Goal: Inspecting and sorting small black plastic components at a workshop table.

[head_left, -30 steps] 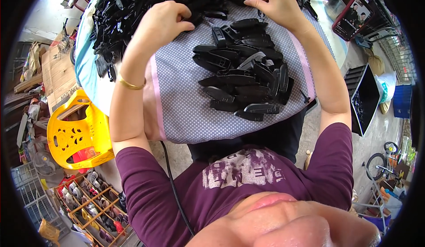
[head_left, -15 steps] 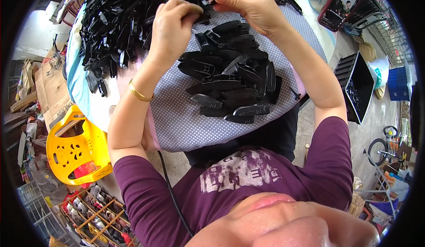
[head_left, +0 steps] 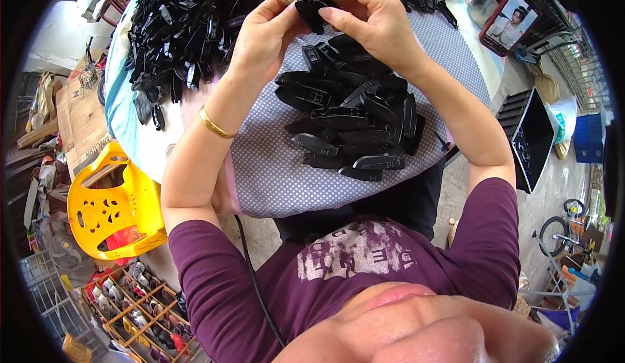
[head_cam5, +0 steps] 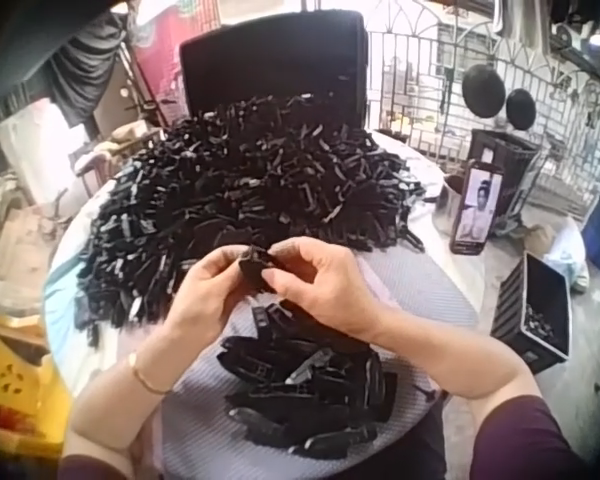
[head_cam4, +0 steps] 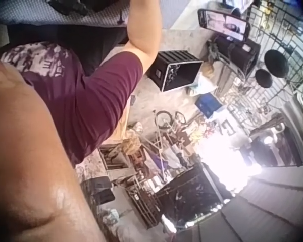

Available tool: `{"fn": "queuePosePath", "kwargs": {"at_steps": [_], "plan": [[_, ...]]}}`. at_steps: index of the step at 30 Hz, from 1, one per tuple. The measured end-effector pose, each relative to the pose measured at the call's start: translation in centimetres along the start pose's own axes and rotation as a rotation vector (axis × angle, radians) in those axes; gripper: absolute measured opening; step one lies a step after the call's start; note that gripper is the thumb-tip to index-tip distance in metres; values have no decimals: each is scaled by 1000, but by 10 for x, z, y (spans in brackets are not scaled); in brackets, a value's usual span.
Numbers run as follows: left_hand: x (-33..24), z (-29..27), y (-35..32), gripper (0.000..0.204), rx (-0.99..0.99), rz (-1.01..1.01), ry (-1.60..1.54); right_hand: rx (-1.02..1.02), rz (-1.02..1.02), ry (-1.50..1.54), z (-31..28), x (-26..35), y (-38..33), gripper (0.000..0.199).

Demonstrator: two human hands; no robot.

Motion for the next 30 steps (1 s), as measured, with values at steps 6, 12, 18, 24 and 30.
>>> {"fn": "queuePosePath", "kwargs": {"at_steps": [6,12,18,24,30], "plan": [[-3,-2,-1,18,-5,36,3,67,7,-109,5,6,0,26],[-6,15,-8,25,23,13,-104,20,-75,-188,0,8,3,26],[-25,21,-19,23,-82,178,121,22,-137,-368,1,26,7,32],[-42,33,-27,20,-9,276,344,226,-79,-252,16,15,2,32],[-44,37,-30,19,18,296,294,140,-288,-419,12,43,2,32]]}}
Point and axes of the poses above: each hand's wrist, its own y-axis towards the middle knuckle, its own z-axis out of the palm, x = y × z, the point moved 10 cm from there along y, towards the middle knuckle, and after that the axes turned 15 degrees about -z, right-handed, at the moved point
